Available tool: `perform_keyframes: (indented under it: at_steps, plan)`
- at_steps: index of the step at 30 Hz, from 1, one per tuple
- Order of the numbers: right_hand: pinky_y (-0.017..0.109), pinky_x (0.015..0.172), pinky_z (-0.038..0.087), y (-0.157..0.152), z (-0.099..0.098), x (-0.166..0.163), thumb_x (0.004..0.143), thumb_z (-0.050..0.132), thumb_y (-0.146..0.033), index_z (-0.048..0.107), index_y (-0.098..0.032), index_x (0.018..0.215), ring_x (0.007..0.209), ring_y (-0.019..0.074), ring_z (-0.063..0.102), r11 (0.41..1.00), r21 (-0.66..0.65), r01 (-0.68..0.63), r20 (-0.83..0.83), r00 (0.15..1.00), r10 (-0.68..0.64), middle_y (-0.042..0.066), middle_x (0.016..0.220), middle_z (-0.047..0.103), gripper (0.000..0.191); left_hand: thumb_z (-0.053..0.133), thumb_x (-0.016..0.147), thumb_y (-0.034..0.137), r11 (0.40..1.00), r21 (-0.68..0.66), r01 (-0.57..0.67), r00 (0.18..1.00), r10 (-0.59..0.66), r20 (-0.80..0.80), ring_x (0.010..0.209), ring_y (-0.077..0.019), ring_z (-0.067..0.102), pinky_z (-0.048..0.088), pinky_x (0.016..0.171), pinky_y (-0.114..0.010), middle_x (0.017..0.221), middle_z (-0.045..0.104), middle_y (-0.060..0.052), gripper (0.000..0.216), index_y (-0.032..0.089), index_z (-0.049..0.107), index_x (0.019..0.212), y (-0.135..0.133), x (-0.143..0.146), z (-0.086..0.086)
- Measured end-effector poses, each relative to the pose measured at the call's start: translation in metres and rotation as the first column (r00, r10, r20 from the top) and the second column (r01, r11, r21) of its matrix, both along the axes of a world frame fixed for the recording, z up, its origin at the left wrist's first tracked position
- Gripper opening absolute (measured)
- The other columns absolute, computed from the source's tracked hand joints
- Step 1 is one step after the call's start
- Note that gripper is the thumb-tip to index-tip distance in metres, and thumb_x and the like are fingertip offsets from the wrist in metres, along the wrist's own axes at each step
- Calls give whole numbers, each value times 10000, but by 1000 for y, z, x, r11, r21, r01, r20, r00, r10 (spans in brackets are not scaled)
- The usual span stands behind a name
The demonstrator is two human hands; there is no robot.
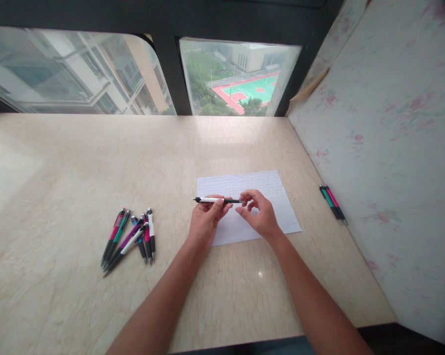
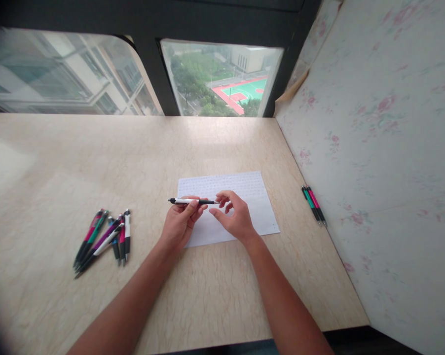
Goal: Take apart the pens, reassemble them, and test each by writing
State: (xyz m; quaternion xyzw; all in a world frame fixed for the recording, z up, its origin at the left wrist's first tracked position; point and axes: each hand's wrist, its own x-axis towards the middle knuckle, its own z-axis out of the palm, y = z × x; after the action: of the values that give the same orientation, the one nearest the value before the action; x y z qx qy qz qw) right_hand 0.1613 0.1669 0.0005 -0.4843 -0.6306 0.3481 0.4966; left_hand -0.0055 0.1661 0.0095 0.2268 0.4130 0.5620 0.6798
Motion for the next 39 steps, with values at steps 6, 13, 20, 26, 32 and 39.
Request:
perform_keyframes:
  at_steps: [6, 13, 20, 26, 32, 39]
  plan:
    - [282, 614, 482, 0, 2, 2, 924, 530, -409, 621, -201, 688, 592, 139, 583, 993, -102, 52, 18, 999, -50, 13, 629, 637, 328, 839, 668, 284, 1000, -20, 17, 1000, -18, -22, 747, -135, 710, 558, 706, -225, 875, 740, -65, 293, 143, 689, 877, 1, -3, 1]
    - [259, 611, 488, 1, -1, 3, 856, 638, -360, 622, -227, 1028, 788, 164, 650, 996, -89, 23, -94, 995, -32, 46, 921, 702, 218, 802, 702, 312, 999, -31, 41, 997, -43, -66, 683, -124, 690, 440, 476, -156, 986, 732, -97, 312, 160, 683, 947, 2, -6, 1]
    - [283, 608, 480, 2, -1, 5, 930, 524, -423, 656, -198, 675, 615, 151, 618, 994, -106, -3, 25, 1000, 6, 33, 667, 682, 365, 793, 704, 340, 996, -40, 85, 991, -89, -97, 705, -144, 690, 409, 473, -172, 1046, 728, -113, 324, 171, 673, 954, 1, -7, 3]
    - [270, 619, 502, 4, -1, 6, 849, 641, -343, 706, -217, 901, 779, 174, 655, 992, -99, 84, 27, 996, -82, 56, 890, 719, 151, 767, 733, 359, 996, -40, 85, 993, -88, -80, 719, -151, 701, 448, 509, -189, 1060, 722, -124, 325, 154, 679, 968, 5, -14, 6]
    - [272, 633, 525, 5, -5, 10, 858, 601, -294, 706, -207, 921, 777, 167, 650, 978, -21, 208, 112, 972, -205, 50, 888, 711, 150, 772, 732, 326, 997, -56, -43, 998, 40, -53, 691, -122, 690, 469, 532, -177, 1002, 729, -108, 305, 134, 675, 949, 8, -16, 2]
    - [284, 666, 514, 5, -1, 4, 863, 550, -191, 699, -202, 882, 715, 152, 623, 987, 118, 110, 293, 946, -140, 45, 838, 695, 151, 779, 721, 300, 992, -66, -111, 994, 112, 13, 670, -104, 674, 471, 548, -164, 859, 718, -68, 286, 121, 680, 921, 10, -15, -3]
